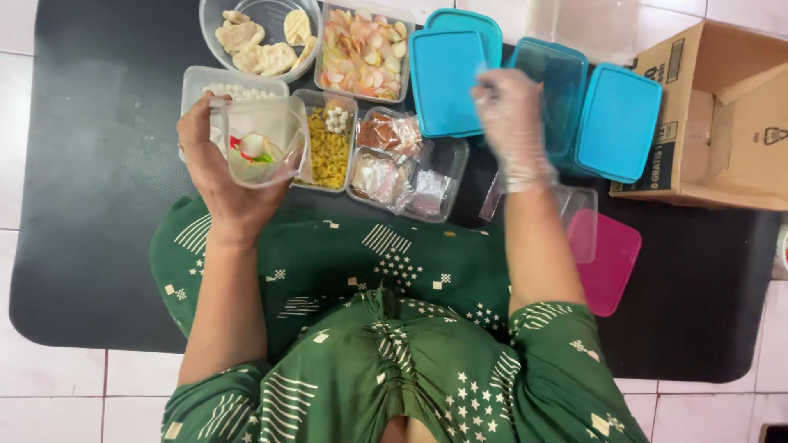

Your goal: Packing various food items into a plastic bag from multiple containers

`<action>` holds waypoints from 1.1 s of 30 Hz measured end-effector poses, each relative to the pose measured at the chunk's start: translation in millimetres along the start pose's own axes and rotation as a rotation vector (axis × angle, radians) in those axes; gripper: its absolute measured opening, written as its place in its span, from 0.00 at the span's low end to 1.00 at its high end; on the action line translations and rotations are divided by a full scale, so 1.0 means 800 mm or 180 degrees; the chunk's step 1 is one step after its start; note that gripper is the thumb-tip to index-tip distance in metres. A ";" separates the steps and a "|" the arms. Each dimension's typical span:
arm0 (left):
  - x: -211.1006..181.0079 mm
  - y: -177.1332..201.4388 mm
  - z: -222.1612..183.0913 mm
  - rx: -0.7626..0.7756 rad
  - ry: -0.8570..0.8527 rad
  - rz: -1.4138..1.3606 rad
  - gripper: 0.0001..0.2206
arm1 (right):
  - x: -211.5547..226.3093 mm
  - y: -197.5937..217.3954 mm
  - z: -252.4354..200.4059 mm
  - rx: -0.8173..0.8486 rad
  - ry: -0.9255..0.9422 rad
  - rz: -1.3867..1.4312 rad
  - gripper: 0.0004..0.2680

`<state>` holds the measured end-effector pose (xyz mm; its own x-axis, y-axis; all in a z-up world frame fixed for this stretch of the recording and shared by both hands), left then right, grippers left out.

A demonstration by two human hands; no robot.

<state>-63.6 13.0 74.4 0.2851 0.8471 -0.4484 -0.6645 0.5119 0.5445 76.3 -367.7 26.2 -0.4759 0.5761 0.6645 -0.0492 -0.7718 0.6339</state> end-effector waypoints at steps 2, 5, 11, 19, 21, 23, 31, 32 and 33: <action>0.010 0.004 -0.003 0.0021 -0.0027 0.0105 0.40 | 0.018 -0.054 0.016 0.0139 0.0047 0.0212 0.05; 0.016 0.014 -0.001 0.0052 -0.0071 0.0242 0.37 | 0.044 -0.138 0.040 0.0442 0.0134 0.0470 0.02; 0.060 0.014 -0.021 -0.0188 0.0151 0.0692 0.37 | 0.051 -0.285 0.098 0.0701 0.0469 0.0654 0.03; 0.122 -0.004 -0.043 -0.0423 0.0786 0.1118 0.39 | -0.006 -0.440 0.162 0.1141 0.0557 -0.0030 0.04; 0.128 -0.009 -0.044 -0.0462 0.0873 0.1079 0.39 | -0.012 -0.463 0.166 0.1399 0.0392 -0.0978 0.09; 0.127 -0.007 -0.043 -0.0503 0.0896 0.1089 0.39 | 0.017 -0.456 0.178 0.1818 0.0060 -0.0815 0.10; 0.122 -0.009 -0.038 -0.0515 0.0994 0.1030 0.39 | 0.026 -0.457 0.205 0.2418 -0.1149 -0.0804 0.17; 0.120 -0.007 -0.036 -0.0467 0.0970 0.0981 0.40 | -0.001 -0.463 0.205 0.2055 -0.0843 -0.0633 0.12; 0.114 -0.003 -0.036 -0.0406 0.0958 0.0923 0.40 | -0.027 -0.467 0.200 0.1702 -0.0552 -0.0469 0.09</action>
<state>-55.8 85.0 11.3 -0.1275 0.8642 -0.4867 -0.7728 0.2211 0.5949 245.3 -49.1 -161.7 -0.3446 0.7377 0.5806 0.3678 -0.4629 0.8065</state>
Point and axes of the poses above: each hand's wrist, its own z-axis towards the middle knuckle, its own y-axis out of the back of the hand, x = y × z, the point moved 2 cm from there along z, towards the middle knuckle, and after that the axes turned 15 degrees about z, right-handed, at the moved point
